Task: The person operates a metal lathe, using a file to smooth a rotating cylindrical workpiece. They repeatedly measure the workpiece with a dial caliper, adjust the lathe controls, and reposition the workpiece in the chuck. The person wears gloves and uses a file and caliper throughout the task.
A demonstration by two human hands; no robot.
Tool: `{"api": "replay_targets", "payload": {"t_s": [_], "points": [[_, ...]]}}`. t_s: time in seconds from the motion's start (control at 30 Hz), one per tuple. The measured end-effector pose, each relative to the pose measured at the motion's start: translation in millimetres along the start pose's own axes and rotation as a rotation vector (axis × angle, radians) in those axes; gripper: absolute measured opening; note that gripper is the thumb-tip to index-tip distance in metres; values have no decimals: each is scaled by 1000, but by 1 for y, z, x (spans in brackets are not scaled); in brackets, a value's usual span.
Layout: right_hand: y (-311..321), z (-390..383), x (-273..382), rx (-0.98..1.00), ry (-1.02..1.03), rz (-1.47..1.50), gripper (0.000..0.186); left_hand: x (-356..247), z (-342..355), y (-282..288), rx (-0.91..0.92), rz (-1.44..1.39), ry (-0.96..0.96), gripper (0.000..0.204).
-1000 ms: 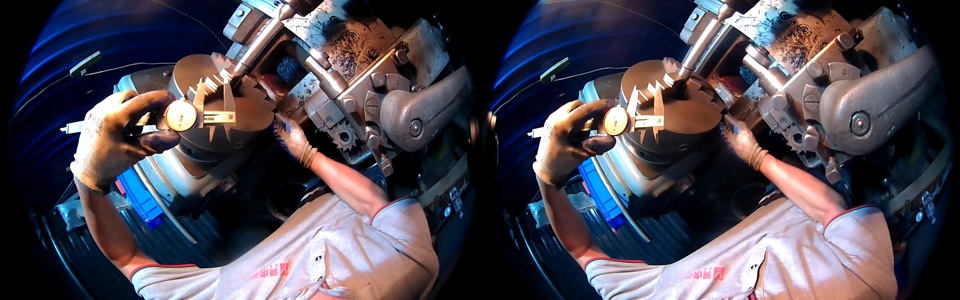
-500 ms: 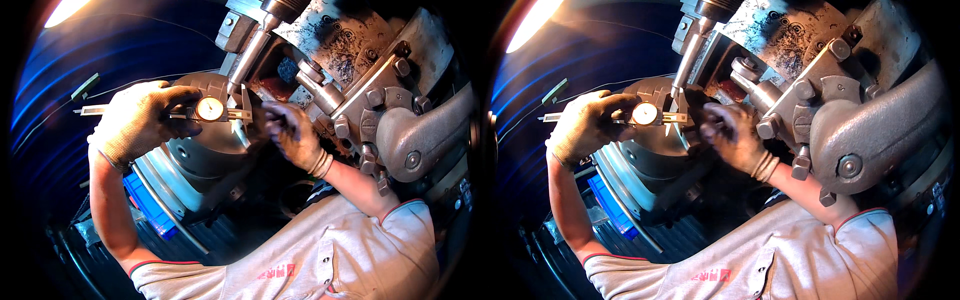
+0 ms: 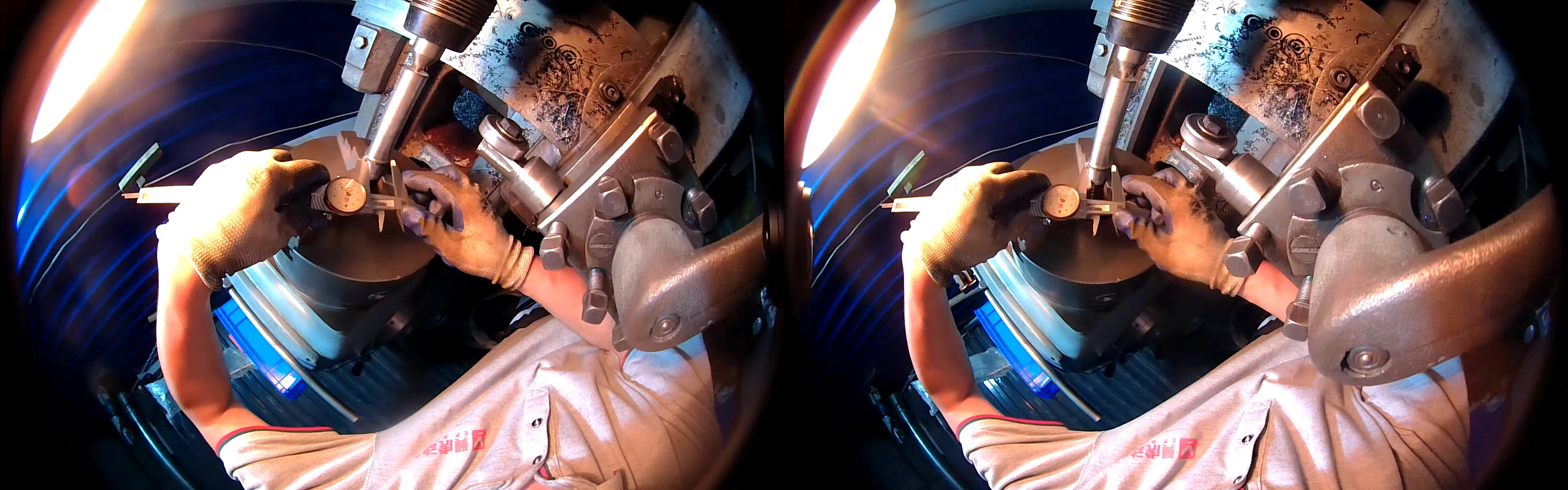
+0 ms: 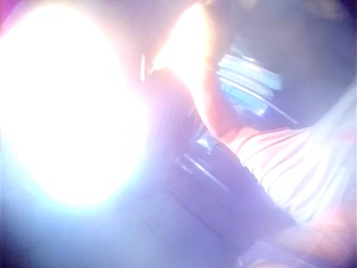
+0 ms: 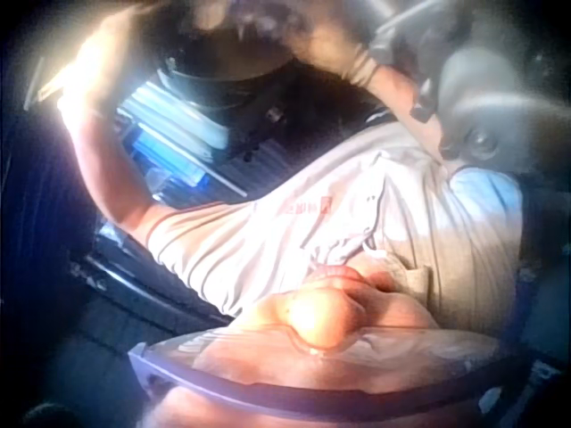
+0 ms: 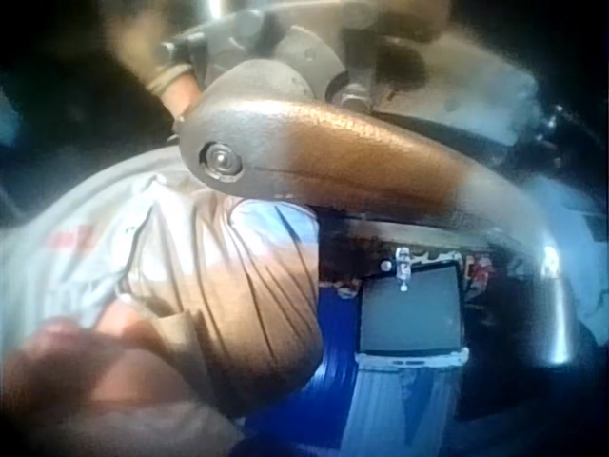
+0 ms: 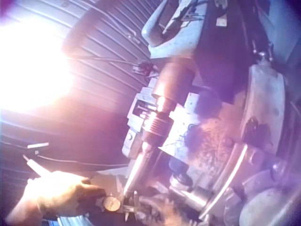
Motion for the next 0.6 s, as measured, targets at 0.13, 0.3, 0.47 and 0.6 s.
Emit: {"api": "replay_targets", "payload": {"t_s": [0.13,0.3,0.47,0.6], "points": [[-3,0,1,19,41,39,37,-3,-1,-2,-11,-3,-11,34],[3,-1,4,-40,52,-42,34,-3,6,2,8,-29,2,34],[5,5,1,0,59,-85,35,-1,11,8,0,2,16,37],[-2,-1,4,64,66,-66,37,-2,-3,0,11,-53,79,40]]}}
Point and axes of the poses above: each hand's wrist, its own z-axis towards the middle knuckle, its own y-axis out of the back of the hand, x = y × z, the point moved 9 cm from there along z, towards the middle knuckle, and after that the axes turned 8 degrees about x, right-handed, at the moved point
